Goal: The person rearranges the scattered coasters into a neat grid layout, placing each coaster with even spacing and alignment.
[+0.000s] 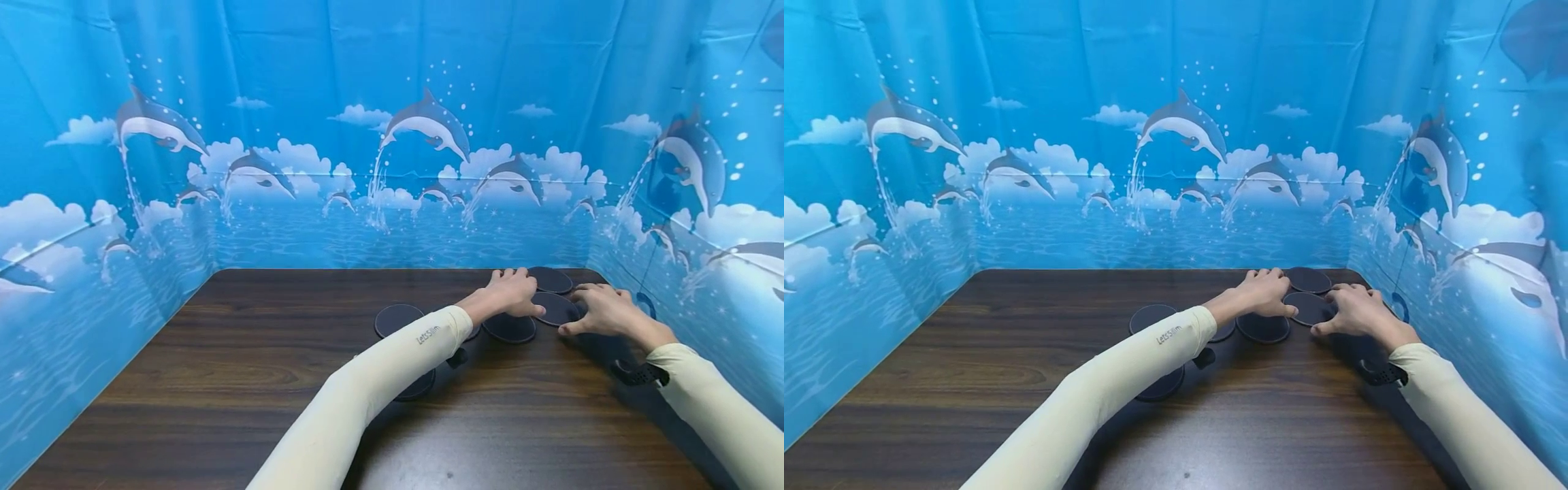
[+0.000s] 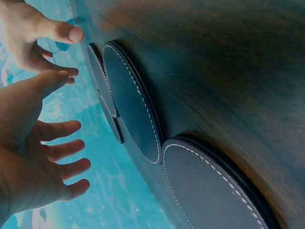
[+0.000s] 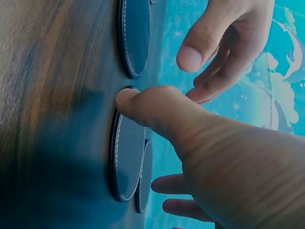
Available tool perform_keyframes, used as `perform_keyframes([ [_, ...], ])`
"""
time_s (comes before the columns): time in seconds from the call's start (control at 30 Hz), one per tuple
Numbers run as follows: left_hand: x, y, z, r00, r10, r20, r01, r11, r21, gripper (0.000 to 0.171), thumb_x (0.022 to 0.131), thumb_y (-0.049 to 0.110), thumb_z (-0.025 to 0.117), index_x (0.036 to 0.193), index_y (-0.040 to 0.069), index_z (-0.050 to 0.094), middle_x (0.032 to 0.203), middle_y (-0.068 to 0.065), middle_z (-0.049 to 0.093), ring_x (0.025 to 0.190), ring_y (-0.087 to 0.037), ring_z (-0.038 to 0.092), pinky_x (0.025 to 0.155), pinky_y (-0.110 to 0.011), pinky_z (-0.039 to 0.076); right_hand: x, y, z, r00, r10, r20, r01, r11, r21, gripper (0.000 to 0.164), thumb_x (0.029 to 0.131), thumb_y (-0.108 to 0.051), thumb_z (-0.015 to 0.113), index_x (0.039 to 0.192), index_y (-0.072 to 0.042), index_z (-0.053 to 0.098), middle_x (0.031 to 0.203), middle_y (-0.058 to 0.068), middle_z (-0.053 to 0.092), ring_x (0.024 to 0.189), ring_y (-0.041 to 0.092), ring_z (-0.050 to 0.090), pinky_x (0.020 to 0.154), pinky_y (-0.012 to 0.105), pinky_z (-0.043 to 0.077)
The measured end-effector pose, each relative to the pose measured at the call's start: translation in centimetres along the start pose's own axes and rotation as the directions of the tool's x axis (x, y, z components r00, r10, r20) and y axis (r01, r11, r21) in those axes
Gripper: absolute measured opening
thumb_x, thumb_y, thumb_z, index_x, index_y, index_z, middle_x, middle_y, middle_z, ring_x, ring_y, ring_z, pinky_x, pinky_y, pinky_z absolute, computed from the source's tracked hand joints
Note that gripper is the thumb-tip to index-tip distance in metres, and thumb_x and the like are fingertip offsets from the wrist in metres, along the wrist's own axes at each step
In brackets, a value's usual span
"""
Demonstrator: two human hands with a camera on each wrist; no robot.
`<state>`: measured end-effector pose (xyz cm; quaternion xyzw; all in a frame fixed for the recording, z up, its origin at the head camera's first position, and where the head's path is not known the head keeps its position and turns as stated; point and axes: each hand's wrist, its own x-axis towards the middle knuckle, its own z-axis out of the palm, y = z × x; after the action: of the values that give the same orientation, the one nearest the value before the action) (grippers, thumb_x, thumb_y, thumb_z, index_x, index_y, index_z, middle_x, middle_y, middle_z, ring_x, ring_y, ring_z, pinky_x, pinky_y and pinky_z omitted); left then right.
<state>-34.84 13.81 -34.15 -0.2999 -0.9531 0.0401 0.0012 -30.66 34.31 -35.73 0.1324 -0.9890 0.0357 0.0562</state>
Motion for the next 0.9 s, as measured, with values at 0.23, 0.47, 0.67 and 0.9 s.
perform_keyframes([
  [0.23, 1.5, 0.1, 0.5, 0.998, -0.018, 0.056, 0.017, 1.000, 0.024, 0.045, 0.099, 0.062, 0.053, 0.134, 0.036, 0.063, 0.156, 0.005, 0.034, 0.142, -0.021, 0.033, 0.115, -0.044, 0.024, 0.2, 0.9, 0.4, 0.999, 0.020, 0.026, -0.021, 1.000, 0.013, 0.095, 0.076, -0.067, 0.079, 0.129, 0.010, 0.062, 0.139, 0.039, 0.045, 0.125, 0.059, 0.038, 0.088, 0.073, 0.031],
  [0.47, 2.4, 0.3, 1.0, 0.993, -0.078, 0.083, 0.078, 0.997, 0.013, 0.052, 0.098, 0.064, 0.054, 0.140, 0.034, 0.060, 0.154, 0.005, 0.037, 0.139, -0.020, 0.034, 0.115, -0.044, 0.023, 0.6, 1.7, 0.8, 0.999, 0.018, 0.040, -0.020, 0.998, 0.060, 0.096, 0.076, -0.071, 0.077, 0.125, 0.011, 0.065, 0.137, 0.041, 0.046, 0.120, 0.059, 0.045, 0.086, 0.073, 0.035],
  [0.67, 2.9, 0.5, 1.0, 0.993, -0.055, 0.101, 0.056, 0.998, -0.004, 0.052, 0.096, 0.063, 0.060, 0.138, 0.033, 0.061, 0.156, 0.003, 0.036, 0.138, -0.022, 0.036, 0.114, -0.044, 0.024, 0.9, 2.2, 1.0, 0.999, 0.001, 0.041, -0.006, 0.992, 0.122, 0.092, 0.078, -0.069, 0.076, 0.121, 0.012, 0.066, 0.133, 0.040, 0.050, 0.114, 0.056, 0.053, 0.082, 0.070, 0.040],
  [0.9, 3.3, 1.2, 1.4, 0.990, -0.072, 0.124, 0.074, 0.997, -0.016, 0.053, 0.093, 0.063, 0.065, 0.136, 0.034, 0.062, 0.154, 0.003, 0.037, 0.133, -0.021, 0.037, 0.113, -0.043, 0.024, 0.9, 2.9, 2.2, 0.999, 0.011, 0.041, -0.020, 0.978, 0.210, 0.086, 0.082, -0.064, 0.076, 0.119, 0.013, 0.064, 0.122, 0.036, 0.057, 0.103, 0.048, 0.059, 0.079, 0.063, 0.048],
])
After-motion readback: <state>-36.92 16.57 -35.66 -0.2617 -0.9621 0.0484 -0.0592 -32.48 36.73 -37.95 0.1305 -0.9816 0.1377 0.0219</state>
